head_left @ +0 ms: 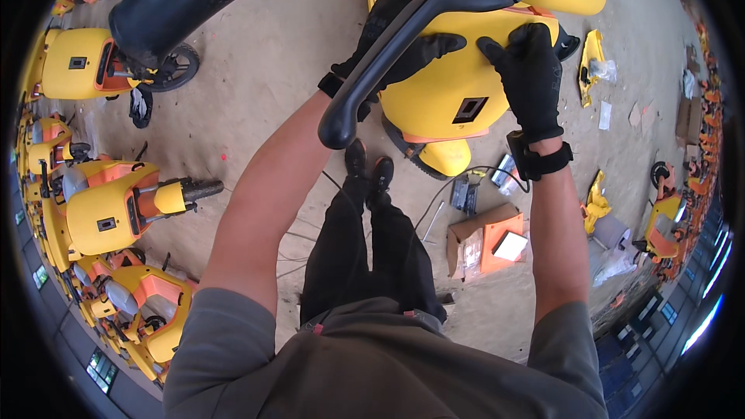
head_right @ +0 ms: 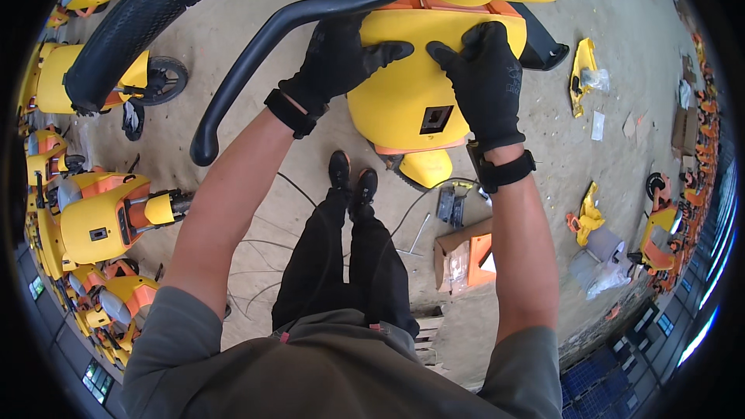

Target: The person aligns and presses a yellow front fairing onto an orange motorcycle body frame by hand, then fits the handle-bar cover into place.

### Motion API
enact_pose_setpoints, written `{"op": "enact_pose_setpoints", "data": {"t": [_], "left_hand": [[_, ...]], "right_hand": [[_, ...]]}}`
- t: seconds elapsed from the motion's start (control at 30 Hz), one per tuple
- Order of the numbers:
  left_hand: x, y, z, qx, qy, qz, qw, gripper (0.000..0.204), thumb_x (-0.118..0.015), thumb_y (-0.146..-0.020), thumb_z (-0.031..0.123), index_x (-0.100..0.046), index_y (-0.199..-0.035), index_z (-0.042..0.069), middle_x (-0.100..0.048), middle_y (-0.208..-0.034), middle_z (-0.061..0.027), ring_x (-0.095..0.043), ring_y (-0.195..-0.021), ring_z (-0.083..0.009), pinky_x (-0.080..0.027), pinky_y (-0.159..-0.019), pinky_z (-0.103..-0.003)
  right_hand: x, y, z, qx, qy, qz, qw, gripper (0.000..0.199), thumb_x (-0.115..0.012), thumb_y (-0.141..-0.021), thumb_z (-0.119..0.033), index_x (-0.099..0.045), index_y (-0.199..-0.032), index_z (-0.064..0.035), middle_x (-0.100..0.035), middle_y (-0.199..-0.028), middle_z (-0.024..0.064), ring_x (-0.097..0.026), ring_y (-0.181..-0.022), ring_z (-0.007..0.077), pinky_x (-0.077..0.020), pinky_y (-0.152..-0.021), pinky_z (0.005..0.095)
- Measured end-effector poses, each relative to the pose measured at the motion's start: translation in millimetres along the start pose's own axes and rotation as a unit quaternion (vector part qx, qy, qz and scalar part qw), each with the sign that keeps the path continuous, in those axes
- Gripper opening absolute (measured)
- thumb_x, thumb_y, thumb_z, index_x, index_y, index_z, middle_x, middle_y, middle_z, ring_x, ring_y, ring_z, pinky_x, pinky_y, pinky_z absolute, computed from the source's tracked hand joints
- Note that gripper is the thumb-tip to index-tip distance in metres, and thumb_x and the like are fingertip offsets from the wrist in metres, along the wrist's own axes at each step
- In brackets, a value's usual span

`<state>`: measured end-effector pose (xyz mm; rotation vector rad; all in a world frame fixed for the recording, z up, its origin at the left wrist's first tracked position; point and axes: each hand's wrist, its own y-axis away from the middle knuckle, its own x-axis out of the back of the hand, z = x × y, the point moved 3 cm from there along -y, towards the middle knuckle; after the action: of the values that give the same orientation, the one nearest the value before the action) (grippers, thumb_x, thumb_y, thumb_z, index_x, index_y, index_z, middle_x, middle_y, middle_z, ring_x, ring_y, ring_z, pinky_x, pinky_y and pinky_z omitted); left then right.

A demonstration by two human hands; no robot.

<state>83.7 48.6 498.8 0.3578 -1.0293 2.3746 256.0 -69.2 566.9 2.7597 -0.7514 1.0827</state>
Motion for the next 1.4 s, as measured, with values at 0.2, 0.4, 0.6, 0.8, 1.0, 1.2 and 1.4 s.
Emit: {"op": "enact_pose_setpoints", "data": {"t": [0.2,0.4,0.6,0.8,1.0,1.2,1.4], "left_hand": [[-12.2,5.6,-13.3,0.125,0.072,0.028,0.989,0.08,-0.085,-0.08,0.036,-0.044,-0.139,0.002,-0.054,-0.131,-0.0189,-0.055,-0.121,-0.032,-0.044,-0.104,-0.04],[-17.9,23.8,-10.4,0.223,0.098,0.019,0.97,0.116,-0.088,-0.07,0.048,-0.024,-0.154,-0.002,-0.035,-0.153,-0.0253,-0.034,-0.143,-0.0397,-0.029,-0.119,-0.044],[-33.8,52.0,-9.7,0.195,0.023,0.096,0.976,0.124,-0.092,-0.065,0.044,-0.021,-0.154,-0.004,-0.035,-0.152,-0.029,-0.033,-0.143,-0.0438,-0.029,-0.118,-0.046],[-32.1,63.1,-3.1,0.256,0.131,0.091,0.953,0.121,-0.092,-0.065,0.042,-0.023,-0.153,-0.005,-0.035,-0.152,-0.0284,-0.034,-0.142,-0.0427,-0.03,-0.118,-0.045],[-54.5,106.8,-2.2,0.316,0.134,0.098,0.934,0.125,-0.092,-0.059,0.046,-0.025,-0.152,-0.002,-0.038,-0.149,-0.028,-0.036,-0.139,-0.0443,-0.03,-0.115,-0.051],[-50.0,107.0,-0.5,0.332,0.176,0.063,0.925,0.121,-0.091,-0.063,0.045,-0.024,-0.153,-0.001,-0.037,-0.15,-0.0273,-0.037,-0.139,-0.0444,-0.03,-0.115,-0.05],[-39.2,103.7,-0.3,0.335,0.196,0.056,0.92,0.121,-0.089,-0.063,0.047,-0.026,-0.153,-0.002,-0.038,-0.149,-0.0271,-0.038,-0.138,-0.0445,-0.03,-0.115,-0.052]], "right_hand": [[4.7,-5.5,0.9,0.019,0.056,0.009,0.998,0.045,-0.086,-0.079,-0.028,-0.05,-0.089,-0.0041,-0.059,-0.067,0.0078,-0.062,-0.058,0.0213,-0.0484,-0.056,0.0338],[8.0,-5.2,-3.8,0.1,0.157,-0.048,0.981,0.04,-0.083,-0.082,-0.025,-0.054,-0.096,-0.0019,-0.058,-0.076,0.0111,-0.06,-0.069,0.027,-0.0479,-0.064,0.0385],[-26.8,-4.8,-89.6,0.398,0.321,-0.128,0.849,0.078,-0.084,-0.079,-0.023,-0.046,-0.144,-0.0056,-0.05,-0.145,0.015,-0.046,-0.135,0.0349,-0.0345,-0.113,0.0462],[-45.5,-53.3,-78.3,0.402,0.339,-0.293,0.798,0.092,-0.088,-0.067,-0.03,-0.046,-0.146,-0.0067,-0.052,-0.144,0.0171,-0.052,-0.129,0.0371,-0.0418,-0.108,0.0447],[-60.0,-65.6,-100.0,0.323,0.419,-0.373,0.762,0.099,-0.091,-0.061,-0.035,-0.047,-0.146,-0.011,-0.05,-0.142,0.0152,-0.048,-0.13,0.0351,-0.04,-0.106,0.0459],[-64.2,-73.9,-99.1,0.289,0.432,-0.414,0.747,0.097,-0.09,-0.061,-0.039,-0.049,-0.143,-0.0089,-0.05,-0.141,0.0173,-0.047,-0.132,0.0372,-0.0392,-0.108,0.0474],[-73.4,-76.5,-106.6,0.294,0.43,-0.428,0.739,0.094,-0.087,-0.066,-0.044,-0.049,-0.144,-0.0079,-0.05,-0.141,0.0178,-0.048,-0.131,0.0381,-0.0389,-0.108,0.0488]]}}
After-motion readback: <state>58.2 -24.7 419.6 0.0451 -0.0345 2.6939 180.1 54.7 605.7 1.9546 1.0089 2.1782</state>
